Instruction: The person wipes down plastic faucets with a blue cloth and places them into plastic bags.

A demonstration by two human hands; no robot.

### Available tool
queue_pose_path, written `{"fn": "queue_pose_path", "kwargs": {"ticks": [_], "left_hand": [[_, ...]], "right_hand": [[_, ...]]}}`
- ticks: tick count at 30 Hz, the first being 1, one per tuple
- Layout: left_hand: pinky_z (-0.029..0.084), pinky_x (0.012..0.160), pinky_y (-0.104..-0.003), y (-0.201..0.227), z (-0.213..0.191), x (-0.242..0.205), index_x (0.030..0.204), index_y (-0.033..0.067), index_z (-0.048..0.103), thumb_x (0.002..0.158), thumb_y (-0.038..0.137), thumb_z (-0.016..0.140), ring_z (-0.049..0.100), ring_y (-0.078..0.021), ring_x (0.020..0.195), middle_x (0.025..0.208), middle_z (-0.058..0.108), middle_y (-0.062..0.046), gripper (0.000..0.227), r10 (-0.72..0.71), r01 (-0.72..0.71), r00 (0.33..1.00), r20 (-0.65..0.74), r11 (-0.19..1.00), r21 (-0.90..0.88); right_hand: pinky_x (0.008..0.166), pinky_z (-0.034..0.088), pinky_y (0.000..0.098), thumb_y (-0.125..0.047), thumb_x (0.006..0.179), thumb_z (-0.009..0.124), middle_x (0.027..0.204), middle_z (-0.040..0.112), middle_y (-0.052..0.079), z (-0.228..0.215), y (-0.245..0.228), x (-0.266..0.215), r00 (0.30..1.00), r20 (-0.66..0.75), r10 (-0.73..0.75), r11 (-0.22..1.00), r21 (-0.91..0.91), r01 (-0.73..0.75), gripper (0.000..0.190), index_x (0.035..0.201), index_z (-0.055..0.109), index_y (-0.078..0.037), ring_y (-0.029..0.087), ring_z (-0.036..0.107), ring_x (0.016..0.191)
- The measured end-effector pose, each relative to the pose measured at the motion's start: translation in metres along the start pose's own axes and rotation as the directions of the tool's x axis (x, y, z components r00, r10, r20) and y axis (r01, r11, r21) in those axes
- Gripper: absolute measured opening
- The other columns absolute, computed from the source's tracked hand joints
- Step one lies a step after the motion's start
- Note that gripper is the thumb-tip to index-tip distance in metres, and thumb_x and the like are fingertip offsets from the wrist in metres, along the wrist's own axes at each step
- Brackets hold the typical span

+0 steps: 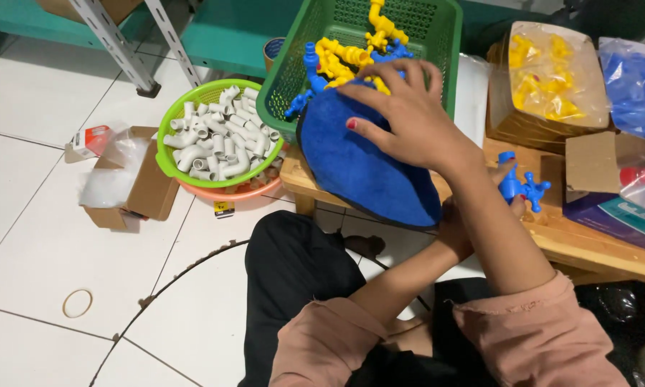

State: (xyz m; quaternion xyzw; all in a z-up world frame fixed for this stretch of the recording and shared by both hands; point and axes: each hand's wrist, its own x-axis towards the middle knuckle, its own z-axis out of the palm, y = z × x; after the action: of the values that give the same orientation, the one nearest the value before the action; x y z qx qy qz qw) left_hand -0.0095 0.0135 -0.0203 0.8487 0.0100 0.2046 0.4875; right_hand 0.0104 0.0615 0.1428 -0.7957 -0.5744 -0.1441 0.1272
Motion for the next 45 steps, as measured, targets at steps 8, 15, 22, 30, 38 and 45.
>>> {"fn": "queue_pose_path", "kwargs": {"ticks": [8,15,22,30,38,45], "left_hand": [[0.045,0.087,-0.047,0.008,0.028,-0.003,0.094,0.0164,0.061,0.078,0.055,0.047,0.058,-0.0285,0.106,0.09,0.065,-0.005,0.044,-0.031,0.031,1.0,-0.004,0.988,0.151],[0.046,0.082,-0.049,0.023,0.052,-0.001,0.085,0.0188,0.064,0.073,0.061,0.047,0.059,-0.0296,0.102,0.081,0.066,-0.003,0.047,-0.027,0.023,1.0,0.013,0.959,0.281],[0.035,0.104,-0.046,0.039,0.02,-0.007,0.142,0.0319,0.053,0.072,0.069,0.052,0.059,-0.031,0.124,0.095,0.079,-0.007,0.079,0.014,-0.057,0.974,0.228,0.982,0.182],[0.042,0.066,-0.041,0.021,0.033,-0.004,0.062,0.0146,0.041,0.081,0.023,0.059,0.056,-0.0311,0.07,0.061,0.044,-0.005,0.028,0.101,-0.161,0.94,-0.326,0.973,-0.163],[0.046,0.073,-0.044,0.044,0.019,-0.012,0.074,0.0148,0.05,0.074,0.037,0.065,0.062,-0.0329,0.082,0.073,0.055,-0.005,0.027,0.146,-0.149,0.985,-0.09,0.989,-0.023],[0.05,0.077,-0.051,0.044,0.015,-0.01,0.088,0.0024,0.063,0.08,0.038,0.063,0.065,-0.0423,0.09,0.081,0.061,-0.019,0.037,0.27,-0.271,0.947,0.173,0.962,-0.019]], "right_hand": [[0.112,0.014,0.0677,-0.05,0.112,0.038,0.135,0.055,0.014,0.008,0.018,-0.024,0.99,0.071,0.122,0.973,0.186,-0.133,0.044,0.135,0.064,-0.022,0.041,0.04,0.132],[0.114,0.017,0.0528,-0.036,0.115,0.045,0.116,0.06,0.006,-0.003,0.082,-0.054,0.928,-0.353,0.115,0.989,0.129,-0.073,0.03,0.12,0.071,-0.023,0.029,0.052,0.12],[0.096,0.05,0.041,-0.005,0.116,0.065,0.095,0.059,0.01,-0.001,0.136,-0.097,0.81,-0.491,0.32,0.935,0.304,-0.185,0.018,0.105,0.078,-0.011,0.03,0.064,0.092],[0.094,0.049,0.059,-0.017,0.08,0.078,0.116,0.07,0.026,0.02,0.123,-0.122,0.919,0.163,0.358,0.923,0.087,-0.375,0.04,0.117,0.073,-0.001,0.052,0.064,0.107],[0.086,0.053,0.05,-0.014,0.085,0.075,0.107,0.073,0.013,0.042,0.155,-0.131,0.951,0.083,0.298,0.945,0.114,-0.306,0.013,0.098,0.075,-0.014,0.038,0.069,0.096],[0.083,0.055,0.0404,-0.023,0.098,0.072,0.099,0.071,0.001,0.044,0.161,-0.144,0.902,-0.135,0.409,0.911,0.006,-0.412,0.005,0.101,0.075,-0.021,0.029,0.069,0.096]]}}
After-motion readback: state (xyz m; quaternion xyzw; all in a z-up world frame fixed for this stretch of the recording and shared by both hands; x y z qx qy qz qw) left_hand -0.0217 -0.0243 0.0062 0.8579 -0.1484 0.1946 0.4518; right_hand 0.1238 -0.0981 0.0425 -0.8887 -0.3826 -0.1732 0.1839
